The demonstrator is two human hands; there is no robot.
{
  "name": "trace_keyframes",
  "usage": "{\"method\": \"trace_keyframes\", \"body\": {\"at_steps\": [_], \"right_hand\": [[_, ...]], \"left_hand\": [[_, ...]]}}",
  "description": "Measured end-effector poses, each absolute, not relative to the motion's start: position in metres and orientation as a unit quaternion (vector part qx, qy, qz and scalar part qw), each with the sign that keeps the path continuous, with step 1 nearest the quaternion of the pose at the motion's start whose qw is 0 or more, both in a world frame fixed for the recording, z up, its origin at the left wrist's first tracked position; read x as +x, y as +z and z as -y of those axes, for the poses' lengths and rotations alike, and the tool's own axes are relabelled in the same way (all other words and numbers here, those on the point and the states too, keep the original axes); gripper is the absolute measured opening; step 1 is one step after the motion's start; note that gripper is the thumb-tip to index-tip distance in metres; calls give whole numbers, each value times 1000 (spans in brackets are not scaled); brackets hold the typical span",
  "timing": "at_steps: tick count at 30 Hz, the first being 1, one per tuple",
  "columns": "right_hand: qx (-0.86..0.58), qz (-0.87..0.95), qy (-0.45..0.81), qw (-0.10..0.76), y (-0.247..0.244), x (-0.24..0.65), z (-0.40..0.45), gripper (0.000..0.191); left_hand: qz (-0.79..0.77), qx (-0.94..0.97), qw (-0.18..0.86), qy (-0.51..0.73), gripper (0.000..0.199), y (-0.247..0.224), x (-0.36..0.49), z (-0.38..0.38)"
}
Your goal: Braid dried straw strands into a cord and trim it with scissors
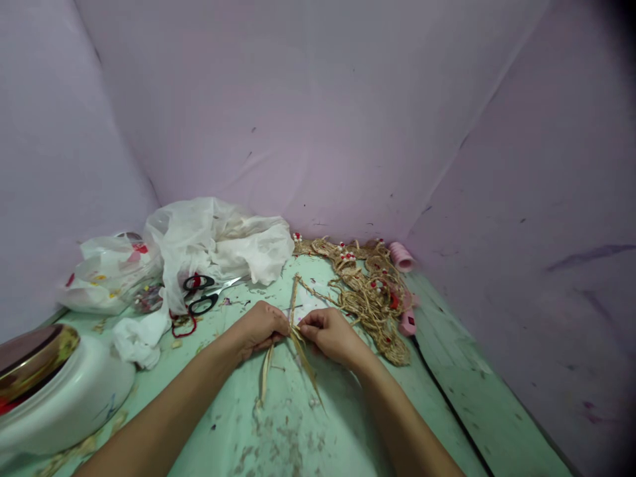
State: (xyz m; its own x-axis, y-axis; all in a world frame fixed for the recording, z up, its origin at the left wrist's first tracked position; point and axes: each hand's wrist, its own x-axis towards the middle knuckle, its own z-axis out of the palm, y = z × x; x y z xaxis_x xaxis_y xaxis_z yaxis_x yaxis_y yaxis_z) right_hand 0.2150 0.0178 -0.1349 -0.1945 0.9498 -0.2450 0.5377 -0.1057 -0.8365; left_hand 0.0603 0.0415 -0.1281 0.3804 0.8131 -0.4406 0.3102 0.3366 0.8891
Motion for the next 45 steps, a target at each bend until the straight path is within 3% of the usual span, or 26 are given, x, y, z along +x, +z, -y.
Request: {"method": "trace_keyframes", "body": {"at_steps": [11,18,26,32,37,41,45], "right_hand": [[-577,646,427,259,-138,213,-16,25],[-597,556,511,272,-146,209,-20,17],[-626,604,412,272,-149,205,-24,17],[-585,626,459,236,-141,208,-20,21],[-629,629,388,241,-141,207,-22,17],[-659,638,332,220,-136,205,-22,14],[-609,685,352,189,-129,209,-22,14]], "left_hand": [[-517,534,639,199,11,-125,61,-41],[-519,530,641,198,10,-128,59,-43],[-517,532,641,196,11,-127,59,-42],[-521,528,641,200,7,-130,58,-43],[-515,539,637,197,9,-130,60,-43],[-541,555,598,204,11,-127,67,-39],[-548,584,560,210,12,-128,71,-38]]}}
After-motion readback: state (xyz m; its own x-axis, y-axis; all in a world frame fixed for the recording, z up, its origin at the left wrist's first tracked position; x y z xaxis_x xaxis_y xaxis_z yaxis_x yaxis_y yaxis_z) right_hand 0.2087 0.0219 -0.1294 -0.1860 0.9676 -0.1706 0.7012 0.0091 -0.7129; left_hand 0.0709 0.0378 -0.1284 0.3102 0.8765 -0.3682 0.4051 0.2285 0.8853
